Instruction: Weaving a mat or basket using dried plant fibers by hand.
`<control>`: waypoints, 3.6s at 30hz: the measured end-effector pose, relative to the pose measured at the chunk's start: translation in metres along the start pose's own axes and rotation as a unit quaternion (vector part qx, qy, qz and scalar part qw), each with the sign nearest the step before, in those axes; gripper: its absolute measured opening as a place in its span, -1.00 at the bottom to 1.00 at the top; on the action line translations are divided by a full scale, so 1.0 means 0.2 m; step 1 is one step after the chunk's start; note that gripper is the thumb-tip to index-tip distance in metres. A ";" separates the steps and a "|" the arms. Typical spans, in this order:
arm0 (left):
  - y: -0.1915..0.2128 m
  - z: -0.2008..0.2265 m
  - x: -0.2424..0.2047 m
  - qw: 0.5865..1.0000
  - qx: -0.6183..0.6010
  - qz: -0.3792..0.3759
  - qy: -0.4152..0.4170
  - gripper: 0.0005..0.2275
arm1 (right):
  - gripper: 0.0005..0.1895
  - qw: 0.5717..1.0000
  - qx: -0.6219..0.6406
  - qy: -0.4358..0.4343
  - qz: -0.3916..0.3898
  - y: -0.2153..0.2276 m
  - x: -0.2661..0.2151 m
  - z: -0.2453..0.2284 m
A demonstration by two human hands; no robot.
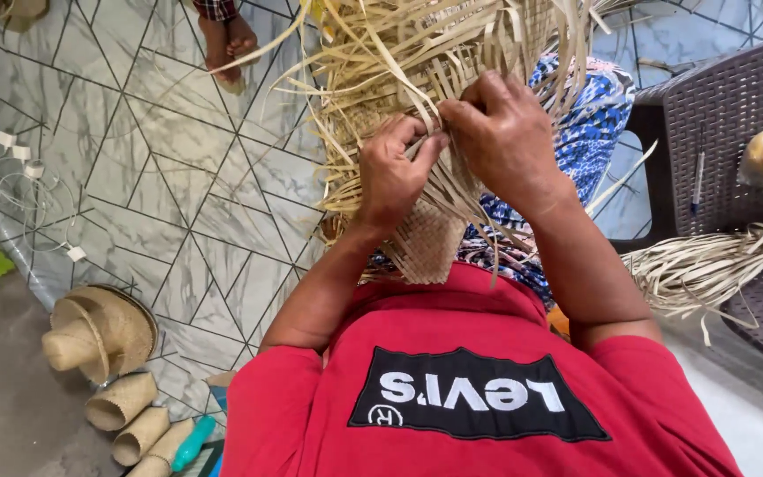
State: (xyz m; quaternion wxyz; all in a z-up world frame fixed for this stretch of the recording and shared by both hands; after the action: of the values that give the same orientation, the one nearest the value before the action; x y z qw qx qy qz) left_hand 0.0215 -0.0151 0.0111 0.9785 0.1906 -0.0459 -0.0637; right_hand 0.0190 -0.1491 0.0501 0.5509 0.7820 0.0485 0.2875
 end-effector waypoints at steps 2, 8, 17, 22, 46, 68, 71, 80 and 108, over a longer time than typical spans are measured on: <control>-0.03 0.01 -0.03 0.988 0.115 0.021 -0.102 -0.90 | -0.86 0.996 -0.078 0.026 -0.037 -0.01 -0.01 -0.01; -0.02 0.11 -0.02 0.984 0.171 -0.040 -0.037 -0.75 | -0.87 0.993 -0.070 0.038 -0.084 0.04 0.01 0.01; -0.01 0.21 -0.13 0.934 0.276 0.057 -0.219 -0.78 | -0.84 0.985 0.154 -0.028 -0.074 0.03 -0.02 0.11; 0.01 0.04 -0.08 0.892 0.343 0.120 -0.269 -0.73 | -0.82 0.983 0.168 -0.032 -0.071 0.03 0.00 0.12; -0.05 0.00 0.11 0.993 0.076 -0.083 0.020 -0.92 | -0.95 0.886 0.440 -0.145 0.017 0.01 -0.04 0.09; -0.17 -0.21 -0.09 0.927 -0.360 -0.063 0.082 -0.75 | -0.75 0.938 0.321 0.026 0.130 0.09 0.06 -0.25; -0.24 -0.15 -0.07 0.953 -0.292 -0.064 0.047 -0.77 | -0.71 0.955 0.270 0.011 0.121 0.15 0.06 -0.18; -0.21 -0.05 -0.04 0.994 -0.087 -0.056 -0.031 -0.82 | -0.76 0.836 0.537 0.069 0.090 0.37 0.06 -0.17; -0.24 0.10 0.33 0.975 0.115 -0.105 -0.161 -0.86 | -0.64 0.941 0.185 -0.195 0.206 -0.06 -0.18 0.21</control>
State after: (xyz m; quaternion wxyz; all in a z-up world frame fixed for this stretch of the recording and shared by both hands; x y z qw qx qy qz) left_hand 0.0795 -0.0767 0.0155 0.9176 0.2930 -0.1899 -0.1902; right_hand 0.0129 -0.1946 0.0147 0.3239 0.9037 -0.1703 0.2223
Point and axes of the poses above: each hand's wrist, its own x-axis towards the middle knuckle, its own y-axis out of the back of the hand, z = x × y, the point moved 5 cm from there along x, towards the middle knuckle, and after that the axes turned 3 degrees about y, right-handed, at the moved point
